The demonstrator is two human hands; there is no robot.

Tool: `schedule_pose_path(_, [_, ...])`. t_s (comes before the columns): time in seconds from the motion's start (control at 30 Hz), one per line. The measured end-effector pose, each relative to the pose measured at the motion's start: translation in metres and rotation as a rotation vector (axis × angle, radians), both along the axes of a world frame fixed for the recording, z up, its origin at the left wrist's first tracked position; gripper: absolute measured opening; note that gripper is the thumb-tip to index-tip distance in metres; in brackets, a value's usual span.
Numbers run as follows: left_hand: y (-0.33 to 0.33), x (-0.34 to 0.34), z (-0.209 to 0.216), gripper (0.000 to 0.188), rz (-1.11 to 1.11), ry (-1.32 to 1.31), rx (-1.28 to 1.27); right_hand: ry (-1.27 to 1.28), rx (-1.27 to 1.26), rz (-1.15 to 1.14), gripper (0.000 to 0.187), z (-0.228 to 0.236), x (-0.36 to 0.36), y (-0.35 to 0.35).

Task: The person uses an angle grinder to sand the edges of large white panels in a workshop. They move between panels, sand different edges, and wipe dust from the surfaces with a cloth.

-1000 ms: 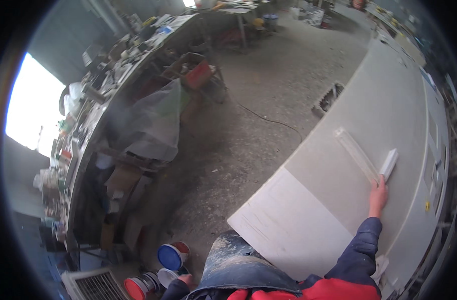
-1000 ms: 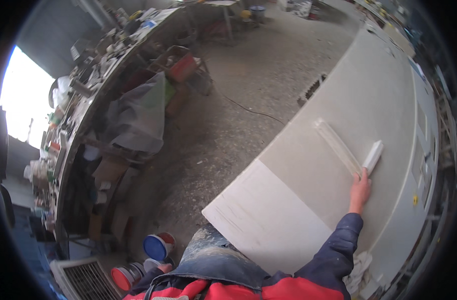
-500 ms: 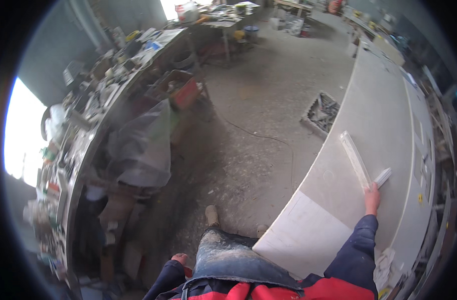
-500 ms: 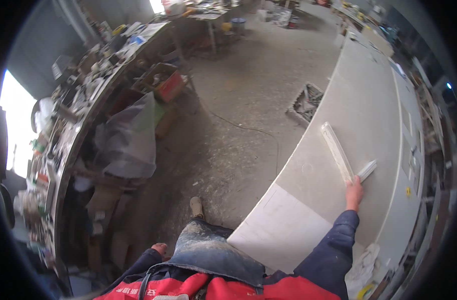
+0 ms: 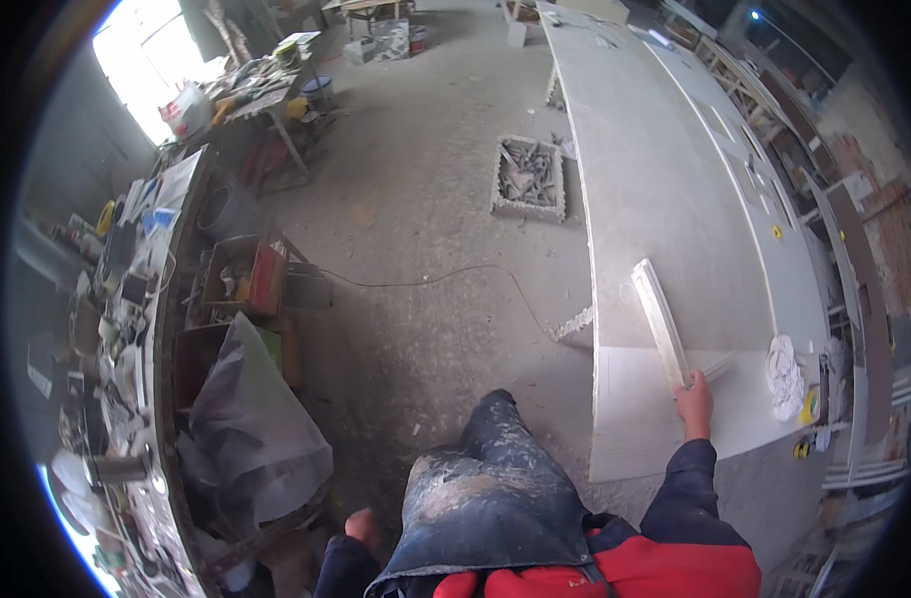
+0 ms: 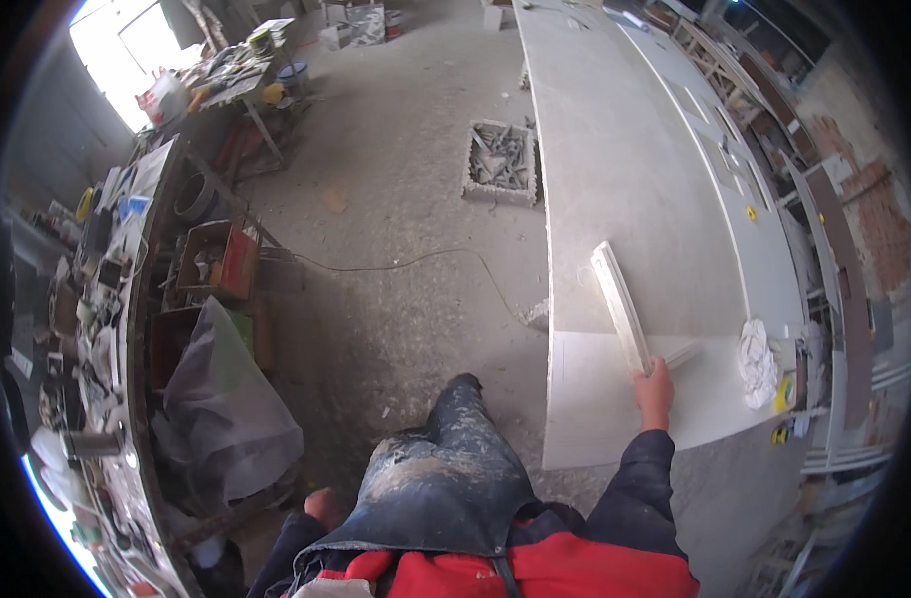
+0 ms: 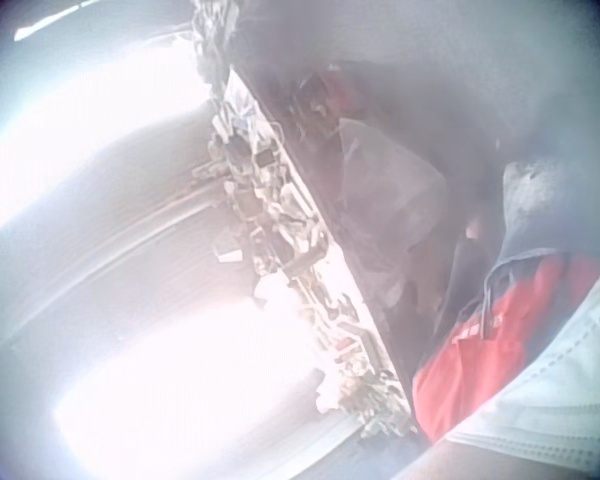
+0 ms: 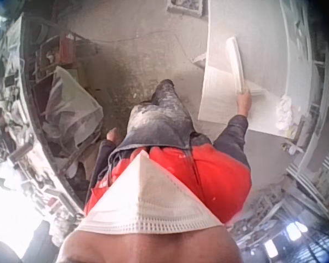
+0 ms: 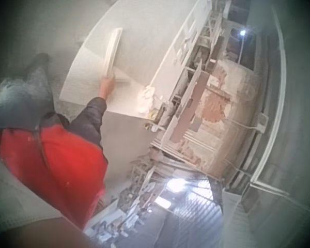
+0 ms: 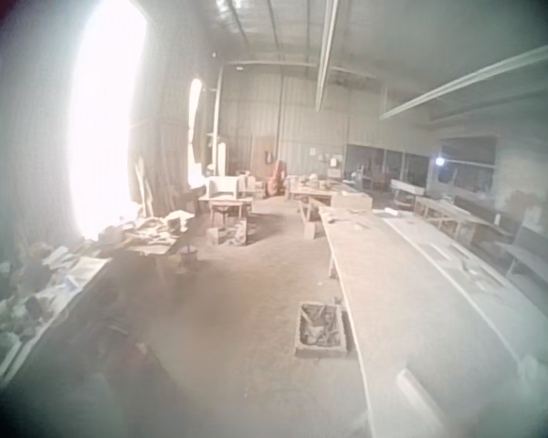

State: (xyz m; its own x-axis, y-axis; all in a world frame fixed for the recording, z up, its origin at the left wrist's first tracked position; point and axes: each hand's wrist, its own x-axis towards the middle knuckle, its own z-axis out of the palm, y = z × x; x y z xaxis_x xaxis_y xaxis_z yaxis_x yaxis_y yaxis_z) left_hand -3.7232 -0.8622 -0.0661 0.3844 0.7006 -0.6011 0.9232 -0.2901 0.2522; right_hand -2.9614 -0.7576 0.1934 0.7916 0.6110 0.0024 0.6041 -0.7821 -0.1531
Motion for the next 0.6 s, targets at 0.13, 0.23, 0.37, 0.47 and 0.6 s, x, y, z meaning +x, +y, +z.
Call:
schedule_pose_path(0.13, [0.077,-0.063,-0.018,0.012,0.246,-0.152,-0.060,0.098,0.001,-0.101,0.059,-0.021,-0.053,0.036])
schedule_pose_path(0.23, [0.177,0.006,0.038,0.014,1.165,-0.640,-0.445,-0.005,0.086,-0.152,0.057,-0.019,-0.042,0.033])
schedule_pose_path(0.37, [0.238,-0.023,0.017,0.015,0.871,-0.634,-0.387,-0.048,0.167,-0.117,0.055,-0.055,-0.026,0.050])
schedule_pose_path(0.47, [0.277,-0.073,-0.006,0.022,-0.019,-0.212,0.108,0.121,0.145,-0.243,0.059,-0.050,-0.032,0.110])
schedule_pose_path(0.6, [0.341,-0.033,-0.003,0.030,0.086,-0.049,-0.114,0.072,0.125,-0.216,0.061,-0.040,0.016,0.186])
